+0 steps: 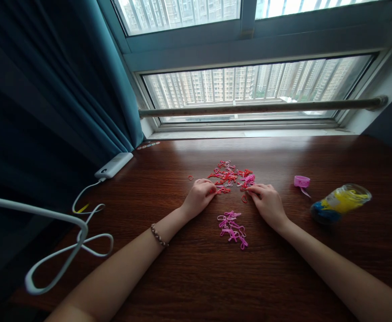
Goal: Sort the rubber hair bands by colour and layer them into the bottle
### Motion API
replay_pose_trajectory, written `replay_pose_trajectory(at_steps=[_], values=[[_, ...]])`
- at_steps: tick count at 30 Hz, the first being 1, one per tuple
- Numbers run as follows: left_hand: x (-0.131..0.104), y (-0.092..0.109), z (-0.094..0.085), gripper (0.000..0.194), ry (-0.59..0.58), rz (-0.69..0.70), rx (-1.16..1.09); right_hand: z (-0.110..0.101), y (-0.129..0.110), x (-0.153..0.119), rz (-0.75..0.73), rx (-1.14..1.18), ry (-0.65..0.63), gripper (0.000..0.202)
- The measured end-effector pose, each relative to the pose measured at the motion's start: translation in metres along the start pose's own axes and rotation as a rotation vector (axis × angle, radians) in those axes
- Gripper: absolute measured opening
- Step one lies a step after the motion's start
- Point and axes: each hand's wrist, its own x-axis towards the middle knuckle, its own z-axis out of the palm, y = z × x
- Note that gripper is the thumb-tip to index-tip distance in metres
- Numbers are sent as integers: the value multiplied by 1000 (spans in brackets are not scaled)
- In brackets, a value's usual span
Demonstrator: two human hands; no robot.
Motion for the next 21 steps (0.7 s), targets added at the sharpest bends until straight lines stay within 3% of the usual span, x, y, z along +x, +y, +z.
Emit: replay_pose_trajectory(at_steps=[5,13,16,21], values=[[0,2,0,4,5,-27,16,-1,0,-1,23,-9,-11,21],[-2,2,0,11,72,-181,316,-1,-4,-1,-15,-28,-8,20],[-2,5,-2,20,44,-70,270,0,-4,-1,-42,-45,8,22],[-4,9,-3,25,-134,168,149,4,-2,-1,-60,-59,35,25]])
